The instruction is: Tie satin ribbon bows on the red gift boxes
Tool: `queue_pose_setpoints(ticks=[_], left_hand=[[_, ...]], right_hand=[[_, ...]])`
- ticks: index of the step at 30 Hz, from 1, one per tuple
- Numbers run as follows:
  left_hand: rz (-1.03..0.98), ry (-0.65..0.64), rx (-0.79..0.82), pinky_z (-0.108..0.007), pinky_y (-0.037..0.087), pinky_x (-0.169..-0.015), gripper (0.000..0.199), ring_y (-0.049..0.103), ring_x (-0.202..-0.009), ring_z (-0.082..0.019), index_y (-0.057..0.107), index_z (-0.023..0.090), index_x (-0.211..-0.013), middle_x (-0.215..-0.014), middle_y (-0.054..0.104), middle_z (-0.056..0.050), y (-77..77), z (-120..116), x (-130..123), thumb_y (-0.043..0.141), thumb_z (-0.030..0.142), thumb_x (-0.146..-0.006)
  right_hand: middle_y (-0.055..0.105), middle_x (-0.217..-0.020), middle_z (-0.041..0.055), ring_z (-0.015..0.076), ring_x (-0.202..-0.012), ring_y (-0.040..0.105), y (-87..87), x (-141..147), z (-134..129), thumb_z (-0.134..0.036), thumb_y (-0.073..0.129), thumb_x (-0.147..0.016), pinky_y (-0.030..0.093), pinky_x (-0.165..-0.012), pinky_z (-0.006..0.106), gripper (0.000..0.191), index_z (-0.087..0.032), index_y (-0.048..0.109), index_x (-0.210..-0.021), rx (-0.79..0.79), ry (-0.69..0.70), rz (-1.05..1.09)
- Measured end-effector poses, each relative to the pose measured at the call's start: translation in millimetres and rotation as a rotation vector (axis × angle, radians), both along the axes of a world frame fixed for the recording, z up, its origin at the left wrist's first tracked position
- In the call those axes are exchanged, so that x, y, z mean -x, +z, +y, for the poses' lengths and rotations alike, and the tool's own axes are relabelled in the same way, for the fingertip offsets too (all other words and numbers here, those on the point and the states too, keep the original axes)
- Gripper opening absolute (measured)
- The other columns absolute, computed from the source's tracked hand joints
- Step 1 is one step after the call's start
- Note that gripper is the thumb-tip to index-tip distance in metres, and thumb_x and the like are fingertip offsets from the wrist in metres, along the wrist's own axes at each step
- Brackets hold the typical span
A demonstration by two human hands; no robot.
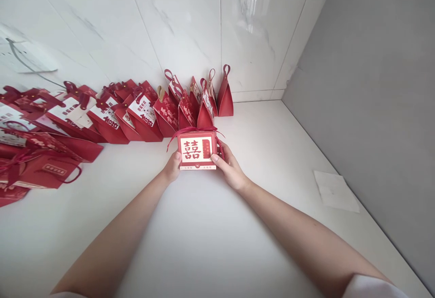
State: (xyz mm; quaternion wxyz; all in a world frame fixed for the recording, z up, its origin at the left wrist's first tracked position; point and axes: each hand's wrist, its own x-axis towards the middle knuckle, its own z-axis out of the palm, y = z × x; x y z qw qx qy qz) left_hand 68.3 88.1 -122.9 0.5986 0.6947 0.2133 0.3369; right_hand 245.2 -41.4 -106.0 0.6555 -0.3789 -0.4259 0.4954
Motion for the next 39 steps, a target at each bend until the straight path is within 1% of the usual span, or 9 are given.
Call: queue_pose_setpoints(ticks=[3, 6, 9, 15, 20, 25, 35, 37, 39], left_hand=[[0.005, 0.016, -0.045, -0.047, 0.04, -0.108, 0.083, 0.051, -0.128, -0.035, 0.042, 0.02, -0.144, -0.136, 0.058, -0.013, 0.1, 0, 0, 0.045, 0.075, -0.082], [0.027, 0.014, -0.057, -0.047, 0.039, -0.109, 0.082, 0.05, -0.13, -0.035, 0.041, 0.019, -0.145, -0.138, 0.056, -0.013, -1.7, 1, 0, 0.041, 0.075, -0.084], [0.04, 0.004, -0.069, -0.047, 0.041, -0.106, 0.083, 0.051, -0.129, -0.035, 0.038, 0.02, -0.146, -0.138, 0.056, -0.013, -3.0, 2, 0, 0.038, 0.076, -0.085], [0.036, 0.007, -0.097, -0.046, 0.043, -0.104, 0.08, 0.053, -0.127, -0.034, 0.037, 0.021, -0.147, -0.139, 0.056, -0.012, -1.2, 1, 0, 0.036, 0.074, -0.087], [0.04, 0.004, -0.09, -0.045, 0.043, -0.104, 0.082, 0.052, -0.127, -0.034, 0.036, 0.021, -0.148, -0.14, 0.054, -0.012, 0.0, 0, 0, 0.035, 0.075, -0.087], [0.044, 0.005, -0.081, -0.045, 0.043, -0.104, 0.082, 0.052, -0.127, -0.034, 0.036, 0.02, -0.147, -0.139, 0.055, -0.012, 0.0, 0, 0, 0.035, 0.076, -0.086], [0.046, 0.001, -0.106, -0.045, 0.044, -0.103, 0.08, 0.055, -0.124, -0.033, 0.035, 0.021, -0.148, -0.139, 0.055, -0.012, -2.0, 1, 1, 0.033, 0.074, -0.088], [0.058, -0.002, -0.11, -0.045, 0.046, -0.101, 0.078, 0.057, -0.121, -0.033, 0.038, 0.02, -0.145, -0.137, 0.057, -0.013, 1.5, 0, 1, 0.035, 0.073, -0.088], [0.088, 0.015, -0.129, -0.044, 0.047, -0.1, 0.073, 0.059, -0.118, -0.032, 0.047, 0.018, -0.139, -0.132, 0.061, -0.013, 7.7, -2, -1, 0.038, 0.07, -0.089]], right_hand=[[0.046, -0.15, 0.0038, 0.0278, -0.139, 0.041, -0.5, -1, 0, -0.046, 0.059, -0.091, 0.034, -0.116, 0.05, 0.059, -0.029, 0.04, -0.144, -0.002, -0.004, -0.01], [0.047, -0.149, 0.0037, 0.0277, -0.14, 0.04, -1.0, -1, 1, -0.047, 0.058, -0.092, 0.033, -0.116, 0.05, 0.057, -0.029, 0.041, -0.143, 0.006, 0.001, -0.021], [0.046, -0.15, 0.0038, 0.027, -0.14, 0.04, -1.5, -2, 1, -0.047, 0.058, -0.092, 0.032, -0.117, 0.05, 0.058, -0.029, 0.04, -0.144, 0.004, -0.004, -0.019], [0.047, -0.148, 0.0051, 0.0283, -0.141, 0.039, -1.6, -2, 1, -0.049, 0.058, -0.091, 0.032, -0.117, 0.052, 0.059, -0.028, 0.042, -0.143, 0.006, -0.012, -0.027], [0.046, -0.149, 0.0057, 0.0296, -0.139, 0.041, 1.1, -2, 0, -0.049, 0.059, -0.091, 0.034, -0.116, 0.052, 0.059, -0.028, 0.042, -0.143, 0.022, 0.006, -0.019], [0.044, -0.15, 0.0052, 0.0287, -0.138, 0.043, 3.0, -2, -1, -0.047, 0.058, -0.092, 0.035, -0.116, 0.051, 0.058, -0.028, 0.04, -0.143, 0.032, 0.022, -0.018], [0.047, -0.148, 0.0066, 0.0293, -0.137, 0.043, 2.1, -2, 0, -0.05, 0.058, -0.091, 0.037, -0.114, 0.052, 0.059, -0.028, 0.041, -0.143, 0.028, 0.017, -0.034], [0.047, -0.148, 0.0071, 0.0289, -0.138, 0.043, 1.1, -1, -1, -0.052, 0.057, -0.091, 0.038, -0.113, 0.051, 0.059, -0.027, 0.04, -0.142, 0.013, -0.019, -0.059], [0.044, -0.149, 0.0078, 0.0286, -0.139, 0.041, 0.6, 1, -1, -0.052, 0.06, -0.089, 0.037, -0.114, 0.05, 0.063, -0.027, 0.039, -0.143, -0.034, -0.14, -0.118]])
